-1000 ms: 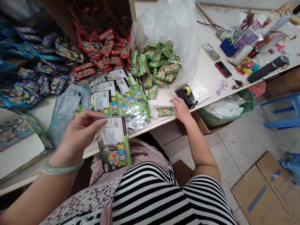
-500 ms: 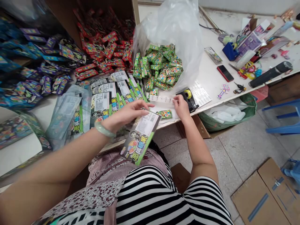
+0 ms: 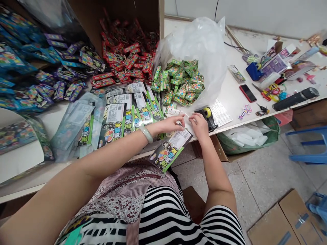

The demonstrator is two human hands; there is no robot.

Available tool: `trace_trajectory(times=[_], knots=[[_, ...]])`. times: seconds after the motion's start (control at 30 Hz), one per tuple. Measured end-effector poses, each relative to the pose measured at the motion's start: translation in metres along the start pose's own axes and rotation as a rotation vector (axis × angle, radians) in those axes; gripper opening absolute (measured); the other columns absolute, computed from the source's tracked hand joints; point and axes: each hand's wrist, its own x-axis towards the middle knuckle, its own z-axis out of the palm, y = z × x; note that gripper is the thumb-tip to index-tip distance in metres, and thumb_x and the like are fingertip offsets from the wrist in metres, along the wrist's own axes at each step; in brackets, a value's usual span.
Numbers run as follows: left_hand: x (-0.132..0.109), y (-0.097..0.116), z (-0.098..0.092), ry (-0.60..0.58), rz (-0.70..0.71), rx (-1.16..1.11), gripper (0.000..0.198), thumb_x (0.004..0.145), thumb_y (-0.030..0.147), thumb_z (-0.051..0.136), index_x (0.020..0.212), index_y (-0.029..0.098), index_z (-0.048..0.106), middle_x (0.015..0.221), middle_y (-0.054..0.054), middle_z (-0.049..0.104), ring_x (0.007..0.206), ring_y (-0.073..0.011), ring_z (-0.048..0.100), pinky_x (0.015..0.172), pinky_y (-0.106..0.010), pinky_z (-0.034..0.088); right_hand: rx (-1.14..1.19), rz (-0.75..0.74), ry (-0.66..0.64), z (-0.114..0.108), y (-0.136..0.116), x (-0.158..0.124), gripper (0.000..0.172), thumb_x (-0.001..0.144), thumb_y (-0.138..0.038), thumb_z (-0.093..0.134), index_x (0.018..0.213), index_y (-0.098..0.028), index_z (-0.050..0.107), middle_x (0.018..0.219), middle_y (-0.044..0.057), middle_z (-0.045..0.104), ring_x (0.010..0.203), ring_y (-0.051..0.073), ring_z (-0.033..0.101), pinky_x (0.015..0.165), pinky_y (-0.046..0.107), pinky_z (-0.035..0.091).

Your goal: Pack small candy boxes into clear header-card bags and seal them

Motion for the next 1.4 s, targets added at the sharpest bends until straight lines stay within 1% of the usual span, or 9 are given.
trace_trajectory(times=[0.17, 0.3, 0.4, 0.47, 0.57, 0.7, 1.03, 1.27, 1.4], knots=[[0.004, -0.001, 0.003, 0.030, -0.048, 0.010, 0.013, 0.067, 0.015, 0.072, 0.074, 0.017, 0.061, 0.084, 0.001, 0.060, 0.085, -0.0184, 0.059, 0.086, -0.032, 0.049, -0.003, -0.101, 0.098, -0.009, -0.010, -0.007, 0.012, 0.082, -0.034, 0.066, 0.079, -0.025, 0.073, 0.106, 0.010, 0.066, 0.106, 0.029, 0.061, 0.101, 0.051, 0.047], [-0.018, 0.010, 0.003, 0.070, -0.065, -0.004, 0.011, 0.073, 0.018, 0.071, 0.078, 0.017, 0.061, 0.088, -0.001, 0.062, 0.084, -0.0173, 0.058, 0.080, -0.030, 0.047, 0.330, -0.016, 0.165, -0.027, -0.032, -0.014, 0.016, 0.083, -0.040, 0.068, 0.086, -0.024, 0.070, 0.094, 0.005, 0.066, 0.092, 0.024, 0.063, 0.087, 0.043, 0.053], [-0.053, 0.019, -0.002, 0.135, -0.034, -0.101, 0.010, 0.079, 0.021, 0.068, 0.086, 0.018, 0.062, 0.088, -0.001, 0.063, 0.078, -0.0149, 0.057, 0.074, -0.029, 0.045, 0.517, 0.118, -0.008, -0.041, -0.060, -0.021, 0.020, 0.077, -0.041, 0.073, 0.085, -0.024, 0.068, 0.083, 0.001, 0.067, 0.078, 0.020, 0.063, 0.074, 0.036, 0.054], [-0.080, 0.024, -0.007, 0.204, 0.010, -0.181, 0.010, 0.080, 0.021, 0.068, 0.086, 0.018, 0.061, 0.084, 0.000, 0.063, 0.075, -0.0137, 0.056, 0.071, -0.028, 0.044, 0.580, 0.118, -0.174, -0.044, -0.081, -0.025, 0.020, 0.075, -0.040, 0.076, 0.082, -0.024, 0.068, 0.080, 0.000, 0.068, 0.075, 0.019, 0.062, 0.072, 0.034, 0.053], [-0.114, 0.030, -0.013, 0.323, 0.052, -0.230, 0.009, 0.081, 0.021, 0.069, 0.083, 0.018, 0.060, 0.078, 0.001, 0.060, 0.072, -0.0122, 0.054, 0.068, -0.027, 0.043, 0.595, 0.059, -0.379, -0.036, -0.111, -0.028, 0.017, 0.077, -0.038, 0.075, 0.081, -0.023, 0.069, 0.077, 0.000, 0.068, 0.072, 0.018, 0.062, 0.071, 0.033, 0.051], [-0.139, 0.033, -0.016, 0.410, 0.084, -0.240, 0.009, 0.083, 0.021, 0.068, 0.082, 0.017, 0.061, 0.078, 0.001, 0.059, 0.074, -0.0117, 0.054, 0.070, -0.027, 0.043, 0.539, -0.012, -0.518, -0.015, -0.138, -0.028, 0.019, 0.079, -0.040, 0.072, 0.081, -0.021, 0.069, 0.076, 0.000, 0.068, 0.071, 0.017, 0.060, 0.068, 0.032, 0.048], [-0.150, 0.034, -0.016, 0.415, 0.161, -0.227, 0.009, 0.087, 0.024, 0.063, 0.084, 0.017, 0.059, 0.079, 0.001, 0.058, 0.075, -0.0111, 0.053, 0.070, -0.025, 0.042, 0.415, -0.018, -0.567, -0.006, -0.156, -0.026, 0.019, 0.078, -0.039, 0.069, 0.081, -0.020, 0.067, 0.075, 0.000, 0.066, 0.069, 0.017, 0.058, 0.068, 0.031, 0.045], [-0.143, 0.020, -0.005, 0.543, 0.160, -0.240, 0.022, 0.083, 0.028, 0.075, 0.082, 0.017, 0.055, 0.077, 0.002, 0.056, 0.072, -0.0099, 0.051, 0.068, -0.025, 0.042, 0.414, -0.004, -0.568, 0.000, -0.159, -0.027, 0.017, 0.078, -0.037, 0.069, 0.081, -0.021, 0.064, 0.077, 0.000, 0.065, 0.071, 0.017, 0.057, 0.068, 0.031, 0.045], [-0.146, 0.015, -0.003, 0.583, 0.219, -0.171, 0.022, 0.084, 0.026, 0.073, 0.086, 0.018, 0.053, 0.082, 0.001, 0.057, 0.076, -0.0106, 0.054, 0.072, -0.025, 0.046, 0.547, 0.120, -0.667, 0.005, -0.155, -0.022, 0.031, 0.073, -0.036, 0.076, 0.095, -0.022, 0.059, 0.075, -0.004, 0.060, 0.069, 0.015, 0.054, 0.066, 0.029, 0.043]])
